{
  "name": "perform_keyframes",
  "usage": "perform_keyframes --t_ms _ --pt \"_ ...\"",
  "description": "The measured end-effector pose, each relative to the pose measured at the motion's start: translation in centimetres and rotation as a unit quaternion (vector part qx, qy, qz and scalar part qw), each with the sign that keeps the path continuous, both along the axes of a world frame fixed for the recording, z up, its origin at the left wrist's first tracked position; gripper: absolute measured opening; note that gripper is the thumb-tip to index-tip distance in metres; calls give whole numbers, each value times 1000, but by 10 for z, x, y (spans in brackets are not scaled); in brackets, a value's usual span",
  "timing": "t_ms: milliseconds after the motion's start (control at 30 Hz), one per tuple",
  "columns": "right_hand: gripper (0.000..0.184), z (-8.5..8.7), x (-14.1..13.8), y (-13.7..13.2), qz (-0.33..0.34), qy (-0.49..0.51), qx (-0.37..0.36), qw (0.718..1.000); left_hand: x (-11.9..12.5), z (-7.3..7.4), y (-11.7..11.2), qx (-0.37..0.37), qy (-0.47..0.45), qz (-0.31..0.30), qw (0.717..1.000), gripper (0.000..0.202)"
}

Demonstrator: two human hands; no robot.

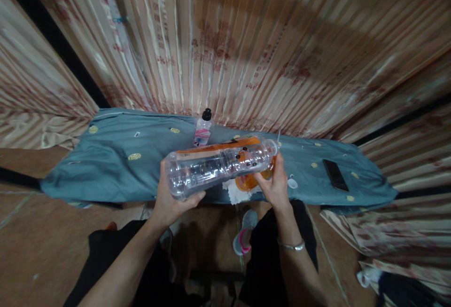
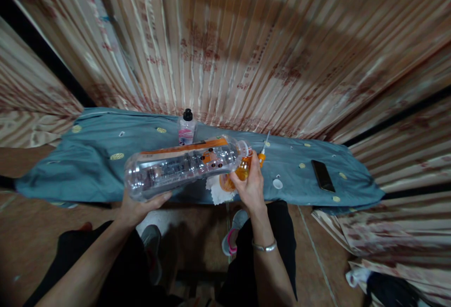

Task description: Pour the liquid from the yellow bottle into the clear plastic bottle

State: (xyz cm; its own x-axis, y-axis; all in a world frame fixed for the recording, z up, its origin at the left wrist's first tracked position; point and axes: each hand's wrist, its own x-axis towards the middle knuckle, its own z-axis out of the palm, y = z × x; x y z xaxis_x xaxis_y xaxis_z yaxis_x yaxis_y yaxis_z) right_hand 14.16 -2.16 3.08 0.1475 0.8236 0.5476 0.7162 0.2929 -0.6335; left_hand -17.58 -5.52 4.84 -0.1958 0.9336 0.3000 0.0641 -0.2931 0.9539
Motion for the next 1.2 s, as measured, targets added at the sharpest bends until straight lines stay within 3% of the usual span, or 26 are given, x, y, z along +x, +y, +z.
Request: perform_keyframes --t_ms 633,1000,1200 --pt "86 3 -2 -1 3 1 6 1000 1 -2 1 15 8 8 1000 90" --pt "86 1 -1 -1 0 -7 14 1000 2 5 0 10 -1 4 1000 95" --pt "86 4 -3 -2 2 4 2 1000 1 3 0 17 11 14 1000 88"
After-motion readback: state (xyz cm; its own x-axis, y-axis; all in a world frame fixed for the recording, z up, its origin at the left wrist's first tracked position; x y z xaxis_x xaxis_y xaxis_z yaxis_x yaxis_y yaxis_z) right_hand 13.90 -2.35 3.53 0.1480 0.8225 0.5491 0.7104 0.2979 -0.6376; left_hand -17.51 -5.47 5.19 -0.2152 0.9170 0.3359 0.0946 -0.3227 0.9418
